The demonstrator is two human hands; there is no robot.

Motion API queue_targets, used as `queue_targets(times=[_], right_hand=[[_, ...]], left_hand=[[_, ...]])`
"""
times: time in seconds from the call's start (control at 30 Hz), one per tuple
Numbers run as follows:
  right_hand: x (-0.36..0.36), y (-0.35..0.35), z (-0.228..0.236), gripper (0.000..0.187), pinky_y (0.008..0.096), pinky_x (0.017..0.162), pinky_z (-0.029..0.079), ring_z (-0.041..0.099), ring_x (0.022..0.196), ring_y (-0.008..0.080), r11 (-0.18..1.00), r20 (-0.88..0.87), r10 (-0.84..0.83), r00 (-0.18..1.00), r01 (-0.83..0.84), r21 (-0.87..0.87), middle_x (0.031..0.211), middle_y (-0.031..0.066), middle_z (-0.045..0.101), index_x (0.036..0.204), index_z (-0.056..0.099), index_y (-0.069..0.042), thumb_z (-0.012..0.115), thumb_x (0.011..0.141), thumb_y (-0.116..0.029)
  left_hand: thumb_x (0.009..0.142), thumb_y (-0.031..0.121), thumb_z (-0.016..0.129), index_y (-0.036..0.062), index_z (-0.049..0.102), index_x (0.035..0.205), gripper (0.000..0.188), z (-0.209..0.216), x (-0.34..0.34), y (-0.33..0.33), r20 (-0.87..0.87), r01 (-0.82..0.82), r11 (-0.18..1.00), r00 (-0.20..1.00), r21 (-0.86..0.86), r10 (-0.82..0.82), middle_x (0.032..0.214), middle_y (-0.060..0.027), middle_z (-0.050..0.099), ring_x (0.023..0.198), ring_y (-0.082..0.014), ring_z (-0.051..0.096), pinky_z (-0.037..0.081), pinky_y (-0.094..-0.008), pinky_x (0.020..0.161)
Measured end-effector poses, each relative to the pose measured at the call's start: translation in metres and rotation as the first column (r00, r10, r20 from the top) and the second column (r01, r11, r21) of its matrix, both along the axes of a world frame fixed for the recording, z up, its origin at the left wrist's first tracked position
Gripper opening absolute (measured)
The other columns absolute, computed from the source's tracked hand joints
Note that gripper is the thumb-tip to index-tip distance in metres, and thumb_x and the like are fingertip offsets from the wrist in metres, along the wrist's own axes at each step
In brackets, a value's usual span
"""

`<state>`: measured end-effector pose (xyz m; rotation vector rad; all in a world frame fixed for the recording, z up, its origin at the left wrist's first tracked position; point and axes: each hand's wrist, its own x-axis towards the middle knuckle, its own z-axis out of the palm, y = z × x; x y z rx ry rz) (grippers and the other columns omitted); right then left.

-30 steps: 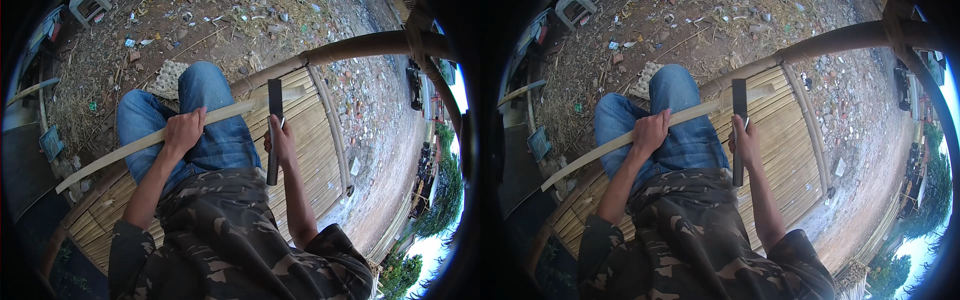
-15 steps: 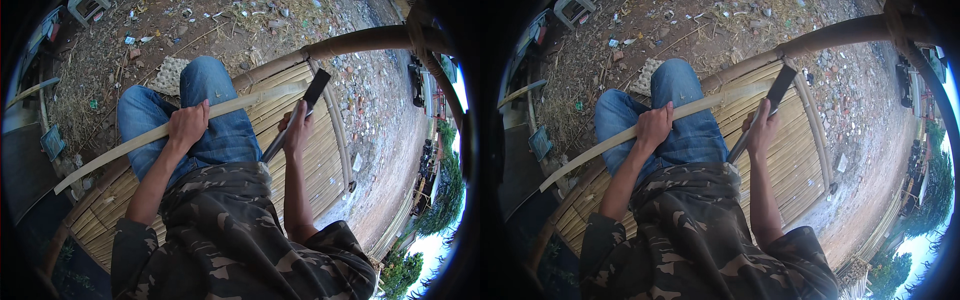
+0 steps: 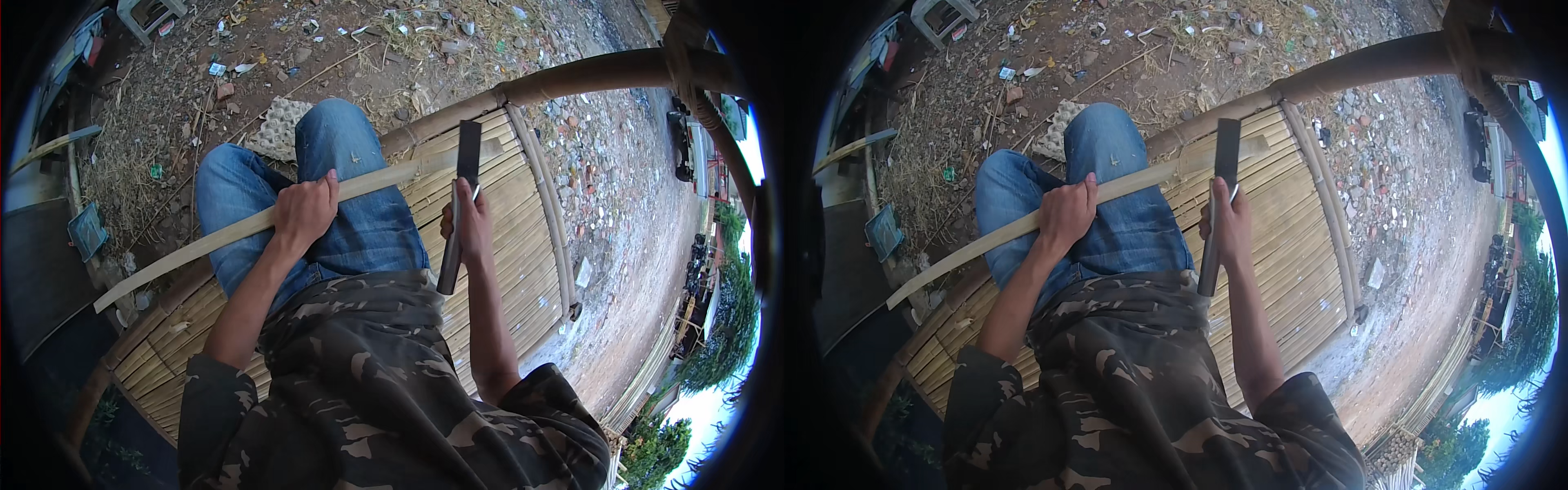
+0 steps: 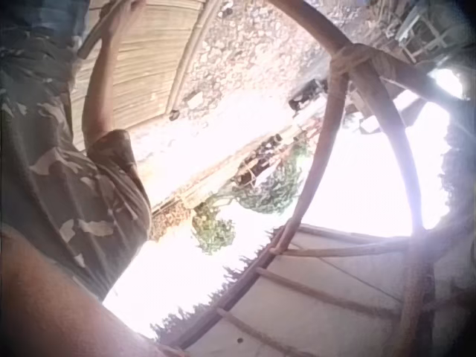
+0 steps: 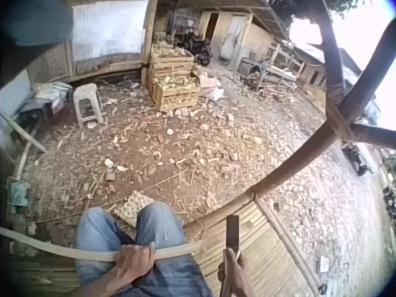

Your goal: Shaving and thinning a bamboo slat using a hand-held knife.

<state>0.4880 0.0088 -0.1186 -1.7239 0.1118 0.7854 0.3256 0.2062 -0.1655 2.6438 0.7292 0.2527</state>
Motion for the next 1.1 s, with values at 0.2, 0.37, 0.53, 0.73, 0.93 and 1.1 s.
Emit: queue_targets(times=[0.2,0.37,0.53,0.73,0.93,1.1], right_hand=[[-0.017,0.008,-0.012,0.035,0.0250,0.039,0.039,0.046,0.042,0.0105,1.000,0.193,-0.031,0.981,0.031,0.002,0.057,0.0016,0.047,0.086,0.045,-0.009,0.051,0.099,-0.041],[0.006,-0.003,0.014,0.034,0.0233,0.038,0.039,0.048,0.042,0.0104,0.974,0.139,-0.174,0.975,0.150,0.169,0.055,0.0007,0.045,0.085,0.046,-0.009,0.049,0.100,-0.040],[-0.033,0.014,-0.026,0.037,0.0260,0.041,0.038,0.048,0.045,0.0109,0.953,0.104,0.259,0.960,-0.237,-0.187,0.059,0.0024,0.051,0.088,0.048,-0.009,0.052,0.097,-0.045],[0.013,0.000,0.017,0.035,0.0250,0.039,0.039,0.049,0.044,0.0104,0.931,0.223,-0.340,0.914,0.293,0.218,0.058,0.0025,0.048,0.088,0.047,-0.007,0.049,0.099,-0.040],[-0.009,-0.001,0.002,0.033,0.0262,0.041,0.039,0.048,0.045,0.0110,0.998,-0.037,0.059,0.998,-0.059,-0.004,0.061,0.0017,0.049,0.092,0.048,-0.009,0.052,0.098,-0.041],[-0.024,0.008,-0.016,0.037,0.0257,0.041,0.039,0.048,0.044,0.0109,0.999,0.189,0.032,0.981,-0.027,-0.031,0.057,0.0007,0.047,0.086,0.047,-0.008,0.051,0.098,-0.043]], left_hand=[[0.101,0.026,0.039,0.0036,0.066,0.060,0.053,0.003,0.008,0.000,-0.004,0.007,1.000,1.000,0.000,-0.007,0.051,-0.0176,0.059,0.044,-0.0325,0.061,0.051,-0.0408,0.045],[0.100,0.025,0.040,0.0043,0.065,0.059,0.052,0.004,0.006,0.001,0.002,-0.010,1.000,1.000,0.020,0.010,0.051,-0.0178,0.059,0.045,-0.0334,0.061,0.051,-0.0421,0.045],[0.100,0.026,0.040,0.0043,0.066,0.060,0.052,0.004,0.004,0.000,-0.037,-0.008,1.000,0.999,0.004,0.008,0.051,-0.0181,0.059,0.045,-0.0336,0.061,0.051,-0.0427,0.045],[0.100,0.025,0.041,0.0041,0.065,0.058,0.052,0.008,0.005,-0.005,-0.018,-0.012,1.000,1.000,0.014,0.013,0.051,-0.0179,0.059,0.044,-0.0326,0.061,0.051,-0.0418,0.045],[0.100,0.025,0.041,0.0039,0.064,0.057,0.053,0.000,0.003,0.000,-0.027,0.001,1.000,1.000,0.007,-0.001,0.050,-0.0179,0.058,0.044,-0.0328,0.061,0.051,-0.0412,0.043],[0.100,0.025,0.041,0.0050,0.063,0.056,0.054,0.006,0.011,-0.004,-0.009,-0.018,1.000,1.000,0.020,0.018,0.050,-0.0178,0.059,0.044,-0.0330,0.061,0.051,-0.0413,0.044]])
